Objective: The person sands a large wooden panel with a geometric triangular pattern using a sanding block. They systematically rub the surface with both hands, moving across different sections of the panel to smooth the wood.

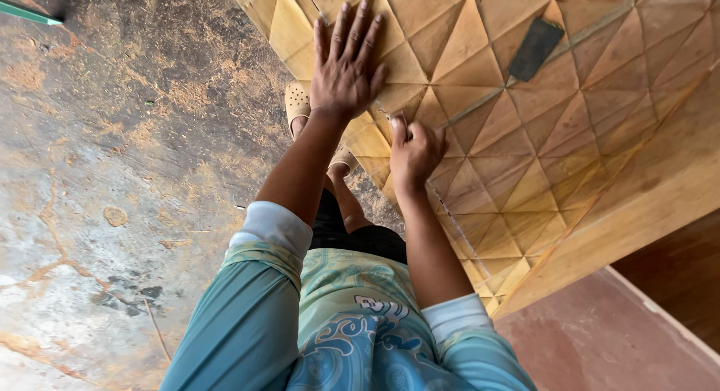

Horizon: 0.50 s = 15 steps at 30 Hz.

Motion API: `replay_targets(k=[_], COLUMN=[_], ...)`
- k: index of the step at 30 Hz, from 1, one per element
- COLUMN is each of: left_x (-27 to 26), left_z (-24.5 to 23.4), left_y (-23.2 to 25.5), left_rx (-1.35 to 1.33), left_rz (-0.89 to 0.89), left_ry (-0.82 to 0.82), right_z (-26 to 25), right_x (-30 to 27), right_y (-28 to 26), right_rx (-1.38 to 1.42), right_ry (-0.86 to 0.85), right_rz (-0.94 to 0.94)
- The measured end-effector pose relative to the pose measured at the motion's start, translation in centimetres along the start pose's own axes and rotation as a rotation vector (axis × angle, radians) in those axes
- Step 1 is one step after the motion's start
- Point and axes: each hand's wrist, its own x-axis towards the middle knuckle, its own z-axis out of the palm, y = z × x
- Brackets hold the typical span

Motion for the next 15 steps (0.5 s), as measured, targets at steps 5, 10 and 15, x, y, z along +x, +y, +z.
replay_targets(k=[5, 10, 15], left_x=[1.4, 1.2, 1.6], left_z=[-0.5, 0.8, 0.9], left_y=[0.1, 0.3, 0.3], left_rx=[0.016, 0.064, 0.096], left_rz=[-0.023, -0.018, 0.006], left_ry=[0.002, -0.014, -0.010], right_z=[0.3, 0.3, 0.5], right_x=[0.9, 0.1, 0.2], right_y=[-0.7, -0.9, -3.2], right_rx=[-0.013, 0.018, 0.059], right_ry=[0.040, 0.115, 0.112], right_rz=[0.064, 0.095, 0.296])
